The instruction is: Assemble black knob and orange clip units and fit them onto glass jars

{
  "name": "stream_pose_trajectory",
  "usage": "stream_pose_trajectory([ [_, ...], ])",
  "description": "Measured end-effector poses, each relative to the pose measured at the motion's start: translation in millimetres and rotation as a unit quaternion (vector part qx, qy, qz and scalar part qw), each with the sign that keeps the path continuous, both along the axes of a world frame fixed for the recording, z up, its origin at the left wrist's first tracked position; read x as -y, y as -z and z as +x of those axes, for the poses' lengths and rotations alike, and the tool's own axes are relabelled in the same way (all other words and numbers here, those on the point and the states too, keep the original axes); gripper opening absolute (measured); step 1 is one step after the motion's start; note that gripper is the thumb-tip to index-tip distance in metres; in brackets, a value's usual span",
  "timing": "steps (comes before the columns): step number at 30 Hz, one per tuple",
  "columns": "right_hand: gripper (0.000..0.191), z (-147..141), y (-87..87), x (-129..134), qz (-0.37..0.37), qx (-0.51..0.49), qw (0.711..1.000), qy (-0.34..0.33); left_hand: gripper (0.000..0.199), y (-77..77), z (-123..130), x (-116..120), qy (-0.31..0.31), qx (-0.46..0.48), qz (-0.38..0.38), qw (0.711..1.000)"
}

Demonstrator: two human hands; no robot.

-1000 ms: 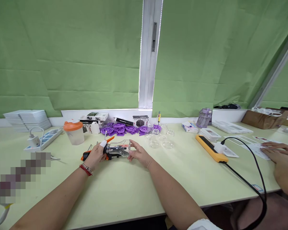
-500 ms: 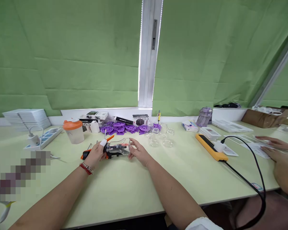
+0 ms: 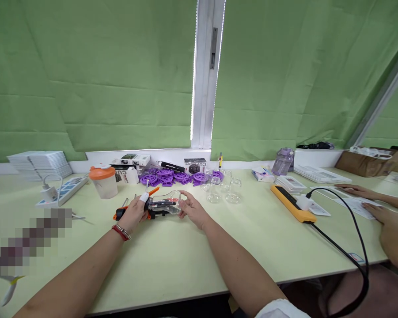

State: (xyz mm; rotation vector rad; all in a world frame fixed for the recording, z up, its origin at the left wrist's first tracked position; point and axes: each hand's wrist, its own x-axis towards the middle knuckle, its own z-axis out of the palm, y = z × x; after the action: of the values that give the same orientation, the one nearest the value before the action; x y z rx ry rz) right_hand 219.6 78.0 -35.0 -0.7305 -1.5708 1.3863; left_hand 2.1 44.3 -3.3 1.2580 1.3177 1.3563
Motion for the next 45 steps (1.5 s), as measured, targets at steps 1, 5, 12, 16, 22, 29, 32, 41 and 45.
stream_pose_trajectory([
  [1,0.064,0.7,0.0,0.1,-0.001,-0.002,1.000,-0.005,0.035,-0.1,-0.2,0.1,-0.001,-0.003,0.001,1.000],
  [5,0.069,5.2,-1.9,1.3,0.004,-0.004,0.999,-0.040,0.035,-2.3,0.0,0.8,-0.007,-0.005,-0.001,1.000],
  [12,0.071,1.5,-4.1,2.9,-0.010,-0.002,1.000,-0.006,0.033,-6.2,1.6,4.0,-0.004,-0.004,-0.004,1.000],
  [16,0.071,0.1,-5.2,3.4,-0.009,0.022,1.000,0.007,0.034,-7.5,1.4,5.5,0.002,-0.003,-0.011,1.000],
  [22,0.080,6.6,-4.1,3.8,0.001,0.004,0.999,-0.054,0.036,-2.5,-1.0,0.5,-0.005,0.014,-0.010,1.000],
  [29,0.071,2.0,-3.1,2.5,-0.001,0.007,1.000,-0.006,0.036,-1.0,-0.5,1.0,0.007,0.017,-0.001,1.000],
  [32,0.067,0.1,-1.6,0.9,-0.002,0.013,1.000,0.004,0.036,0.1,-0.4,1.0,0.008,0.015,-0.002,1.000],
  [41,0.072,5.2,-3.2,3.9,0.009,-0.017,0.998,-0.065,0.036,-2.5,-1.0,0.1,-0.005,0.009,-0.007,1.000],
  [45,0.069,3.3,-2.8,2.7,-0.001,-0.010,1.000,-0.025,0.036,-4.1,0.1,2.1,-0.004,0.000,-0.005,1.000],
])
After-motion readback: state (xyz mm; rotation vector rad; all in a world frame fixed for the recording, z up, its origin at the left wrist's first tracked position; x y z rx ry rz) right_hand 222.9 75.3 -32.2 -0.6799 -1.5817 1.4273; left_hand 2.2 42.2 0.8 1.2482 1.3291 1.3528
